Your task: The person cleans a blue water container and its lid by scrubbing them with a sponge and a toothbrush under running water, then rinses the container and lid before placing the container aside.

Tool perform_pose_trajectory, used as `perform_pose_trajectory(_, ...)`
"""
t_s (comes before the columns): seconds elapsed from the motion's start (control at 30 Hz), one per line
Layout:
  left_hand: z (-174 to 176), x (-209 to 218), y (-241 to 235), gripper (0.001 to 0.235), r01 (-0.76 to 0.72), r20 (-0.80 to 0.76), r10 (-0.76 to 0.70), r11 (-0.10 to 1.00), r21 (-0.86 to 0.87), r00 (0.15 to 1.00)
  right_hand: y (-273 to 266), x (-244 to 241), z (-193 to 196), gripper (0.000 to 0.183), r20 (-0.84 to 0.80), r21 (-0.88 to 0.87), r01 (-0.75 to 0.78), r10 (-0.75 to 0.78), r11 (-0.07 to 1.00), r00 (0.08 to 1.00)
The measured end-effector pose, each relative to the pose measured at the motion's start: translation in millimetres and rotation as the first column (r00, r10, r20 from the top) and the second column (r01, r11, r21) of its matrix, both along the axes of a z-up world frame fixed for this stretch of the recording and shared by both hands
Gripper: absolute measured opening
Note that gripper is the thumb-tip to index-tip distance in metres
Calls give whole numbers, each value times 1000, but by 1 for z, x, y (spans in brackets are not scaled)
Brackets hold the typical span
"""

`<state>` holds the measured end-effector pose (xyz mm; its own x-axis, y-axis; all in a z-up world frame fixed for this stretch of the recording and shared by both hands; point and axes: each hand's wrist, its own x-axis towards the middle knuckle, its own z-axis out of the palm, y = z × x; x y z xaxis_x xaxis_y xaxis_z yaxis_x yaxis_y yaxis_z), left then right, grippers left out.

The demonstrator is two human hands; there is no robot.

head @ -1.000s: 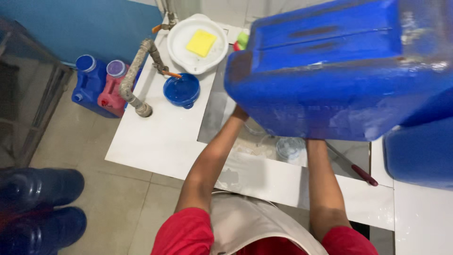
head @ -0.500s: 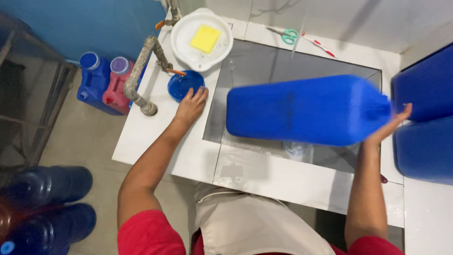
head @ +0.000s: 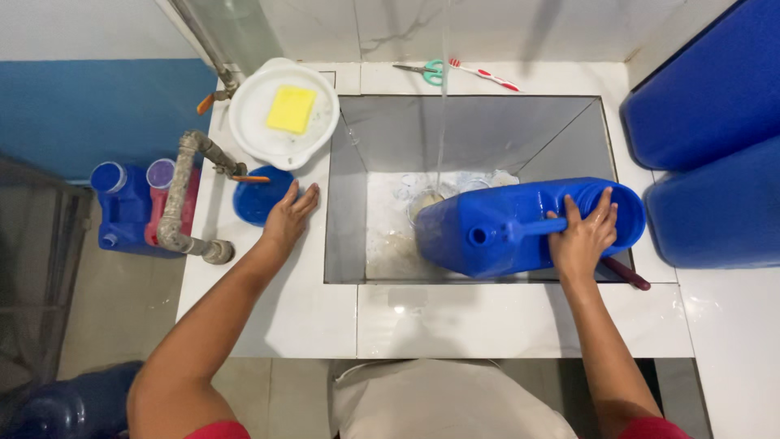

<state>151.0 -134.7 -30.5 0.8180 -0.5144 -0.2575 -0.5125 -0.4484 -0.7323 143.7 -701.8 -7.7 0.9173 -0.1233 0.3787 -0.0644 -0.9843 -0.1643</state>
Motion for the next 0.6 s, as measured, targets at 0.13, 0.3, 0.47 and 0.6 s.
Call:
perform_pose_trajectory(0.13, 12, -10, -4, 37, -60, -195, 81, 992, 114, 977, -21, -6, 31, 77, -370, -176, -101, 29, 979, 929)
perform_pose_trajectory(0.3, 30, 25, -30, 24, -353, -371, 138, 707, -613, 918, 8, 60, 98, 69, -466, -101, -306, 226, 947, 856)
perform_pose_trajectory(0.47, 13, 105, -127, 67, -695, -549, -450, -596, -402, 704, 139, 205, 108, 31, -170, 896, -195, 713, 400, 680)
perform_pose_trajectory(0.6, -20, 191, -195, 49, -619, -171, -749, -634, 463, 640, 211, 278, 95, 18, -288, 734, -274, 650, 622, 703)
